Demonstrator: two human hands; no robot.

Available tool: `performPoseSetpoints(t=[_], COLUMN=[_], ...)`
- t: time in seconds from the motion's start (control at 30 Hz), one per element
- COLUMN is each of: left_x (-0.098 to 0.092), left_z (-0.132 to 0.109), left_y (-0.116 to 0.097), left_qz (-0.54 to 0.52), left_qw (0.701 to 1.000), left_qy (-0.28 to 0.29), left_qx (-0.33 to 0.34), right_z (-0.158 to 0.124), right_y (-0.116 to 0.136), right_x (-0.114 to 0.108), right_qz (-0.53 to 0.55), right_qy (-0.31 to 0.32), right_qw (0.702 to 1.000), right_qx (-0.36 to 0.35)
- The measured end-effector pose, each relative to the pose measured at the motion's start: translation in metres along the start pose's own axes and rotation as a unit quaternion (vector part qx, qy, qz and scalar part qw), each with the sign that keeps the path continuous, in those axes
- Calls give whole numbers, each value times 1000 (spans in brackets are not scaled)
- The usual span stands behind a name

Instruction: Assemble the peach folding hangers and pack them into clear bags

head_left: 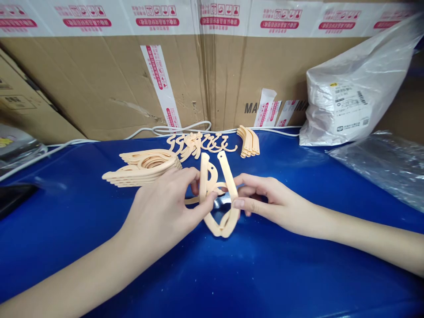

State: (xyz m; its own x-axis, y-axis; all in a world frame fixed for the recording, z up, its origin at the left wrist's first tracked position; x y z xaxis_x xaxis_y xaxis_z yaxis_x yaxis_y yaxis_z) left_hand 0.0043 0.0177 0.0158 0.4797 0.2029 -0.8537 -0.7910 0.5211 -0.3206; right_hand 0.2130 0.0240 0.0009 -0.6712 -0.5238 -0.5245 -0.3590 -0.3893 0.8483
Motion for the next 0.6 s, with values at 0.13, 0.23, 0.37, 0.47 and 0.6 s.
performPoseSetpoints(t=[0.13, 0.23, 0.37, 0.47, 0.6], left_x=[0, 2, 5, 5, 4], left_z=[2, 3, 3, 4, 7], left_y=[1, 3, 6, 8, 10], left_qz=[130, 212, 259, 265, 267], left_qw=[988, 966, 946, 944, 946], left_qy=[-29, -48, -69, -78, -73], left_qx=[75, 143, 181, 182, 172], right_z=[1, 1, 3, 4, 4], right_y=[6, 5, 0, -5, -12], right_x=[-4, -1, -5, -16, -35], right_qz=[-246, -371, -437, -452, -465], right_qy=[-1, 23, -19, -65, -61], right_qw=[960, 912, 875, 865, 864], right_qx=[-135, -172, -206, -207, -182])
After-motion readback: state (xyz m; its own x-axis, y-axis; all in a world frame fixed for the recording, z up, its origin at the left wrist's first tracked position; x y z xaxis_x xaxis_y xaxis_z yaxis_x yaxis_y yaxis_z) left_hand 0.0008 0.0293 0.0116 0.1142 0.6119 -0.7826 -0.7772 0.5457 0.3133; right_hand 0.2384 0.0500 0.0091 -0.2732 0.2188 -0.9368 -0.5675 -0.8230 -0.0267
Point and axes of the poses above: each hand's wrist, its own z-axis towards the middle knuckle, its own x-axis out of the palm, y = z × x, the point moved 2 cm from there along z, towards the middle knuckle, and after that the axes turned 4 degrees about -z, right-handed, at the moved point
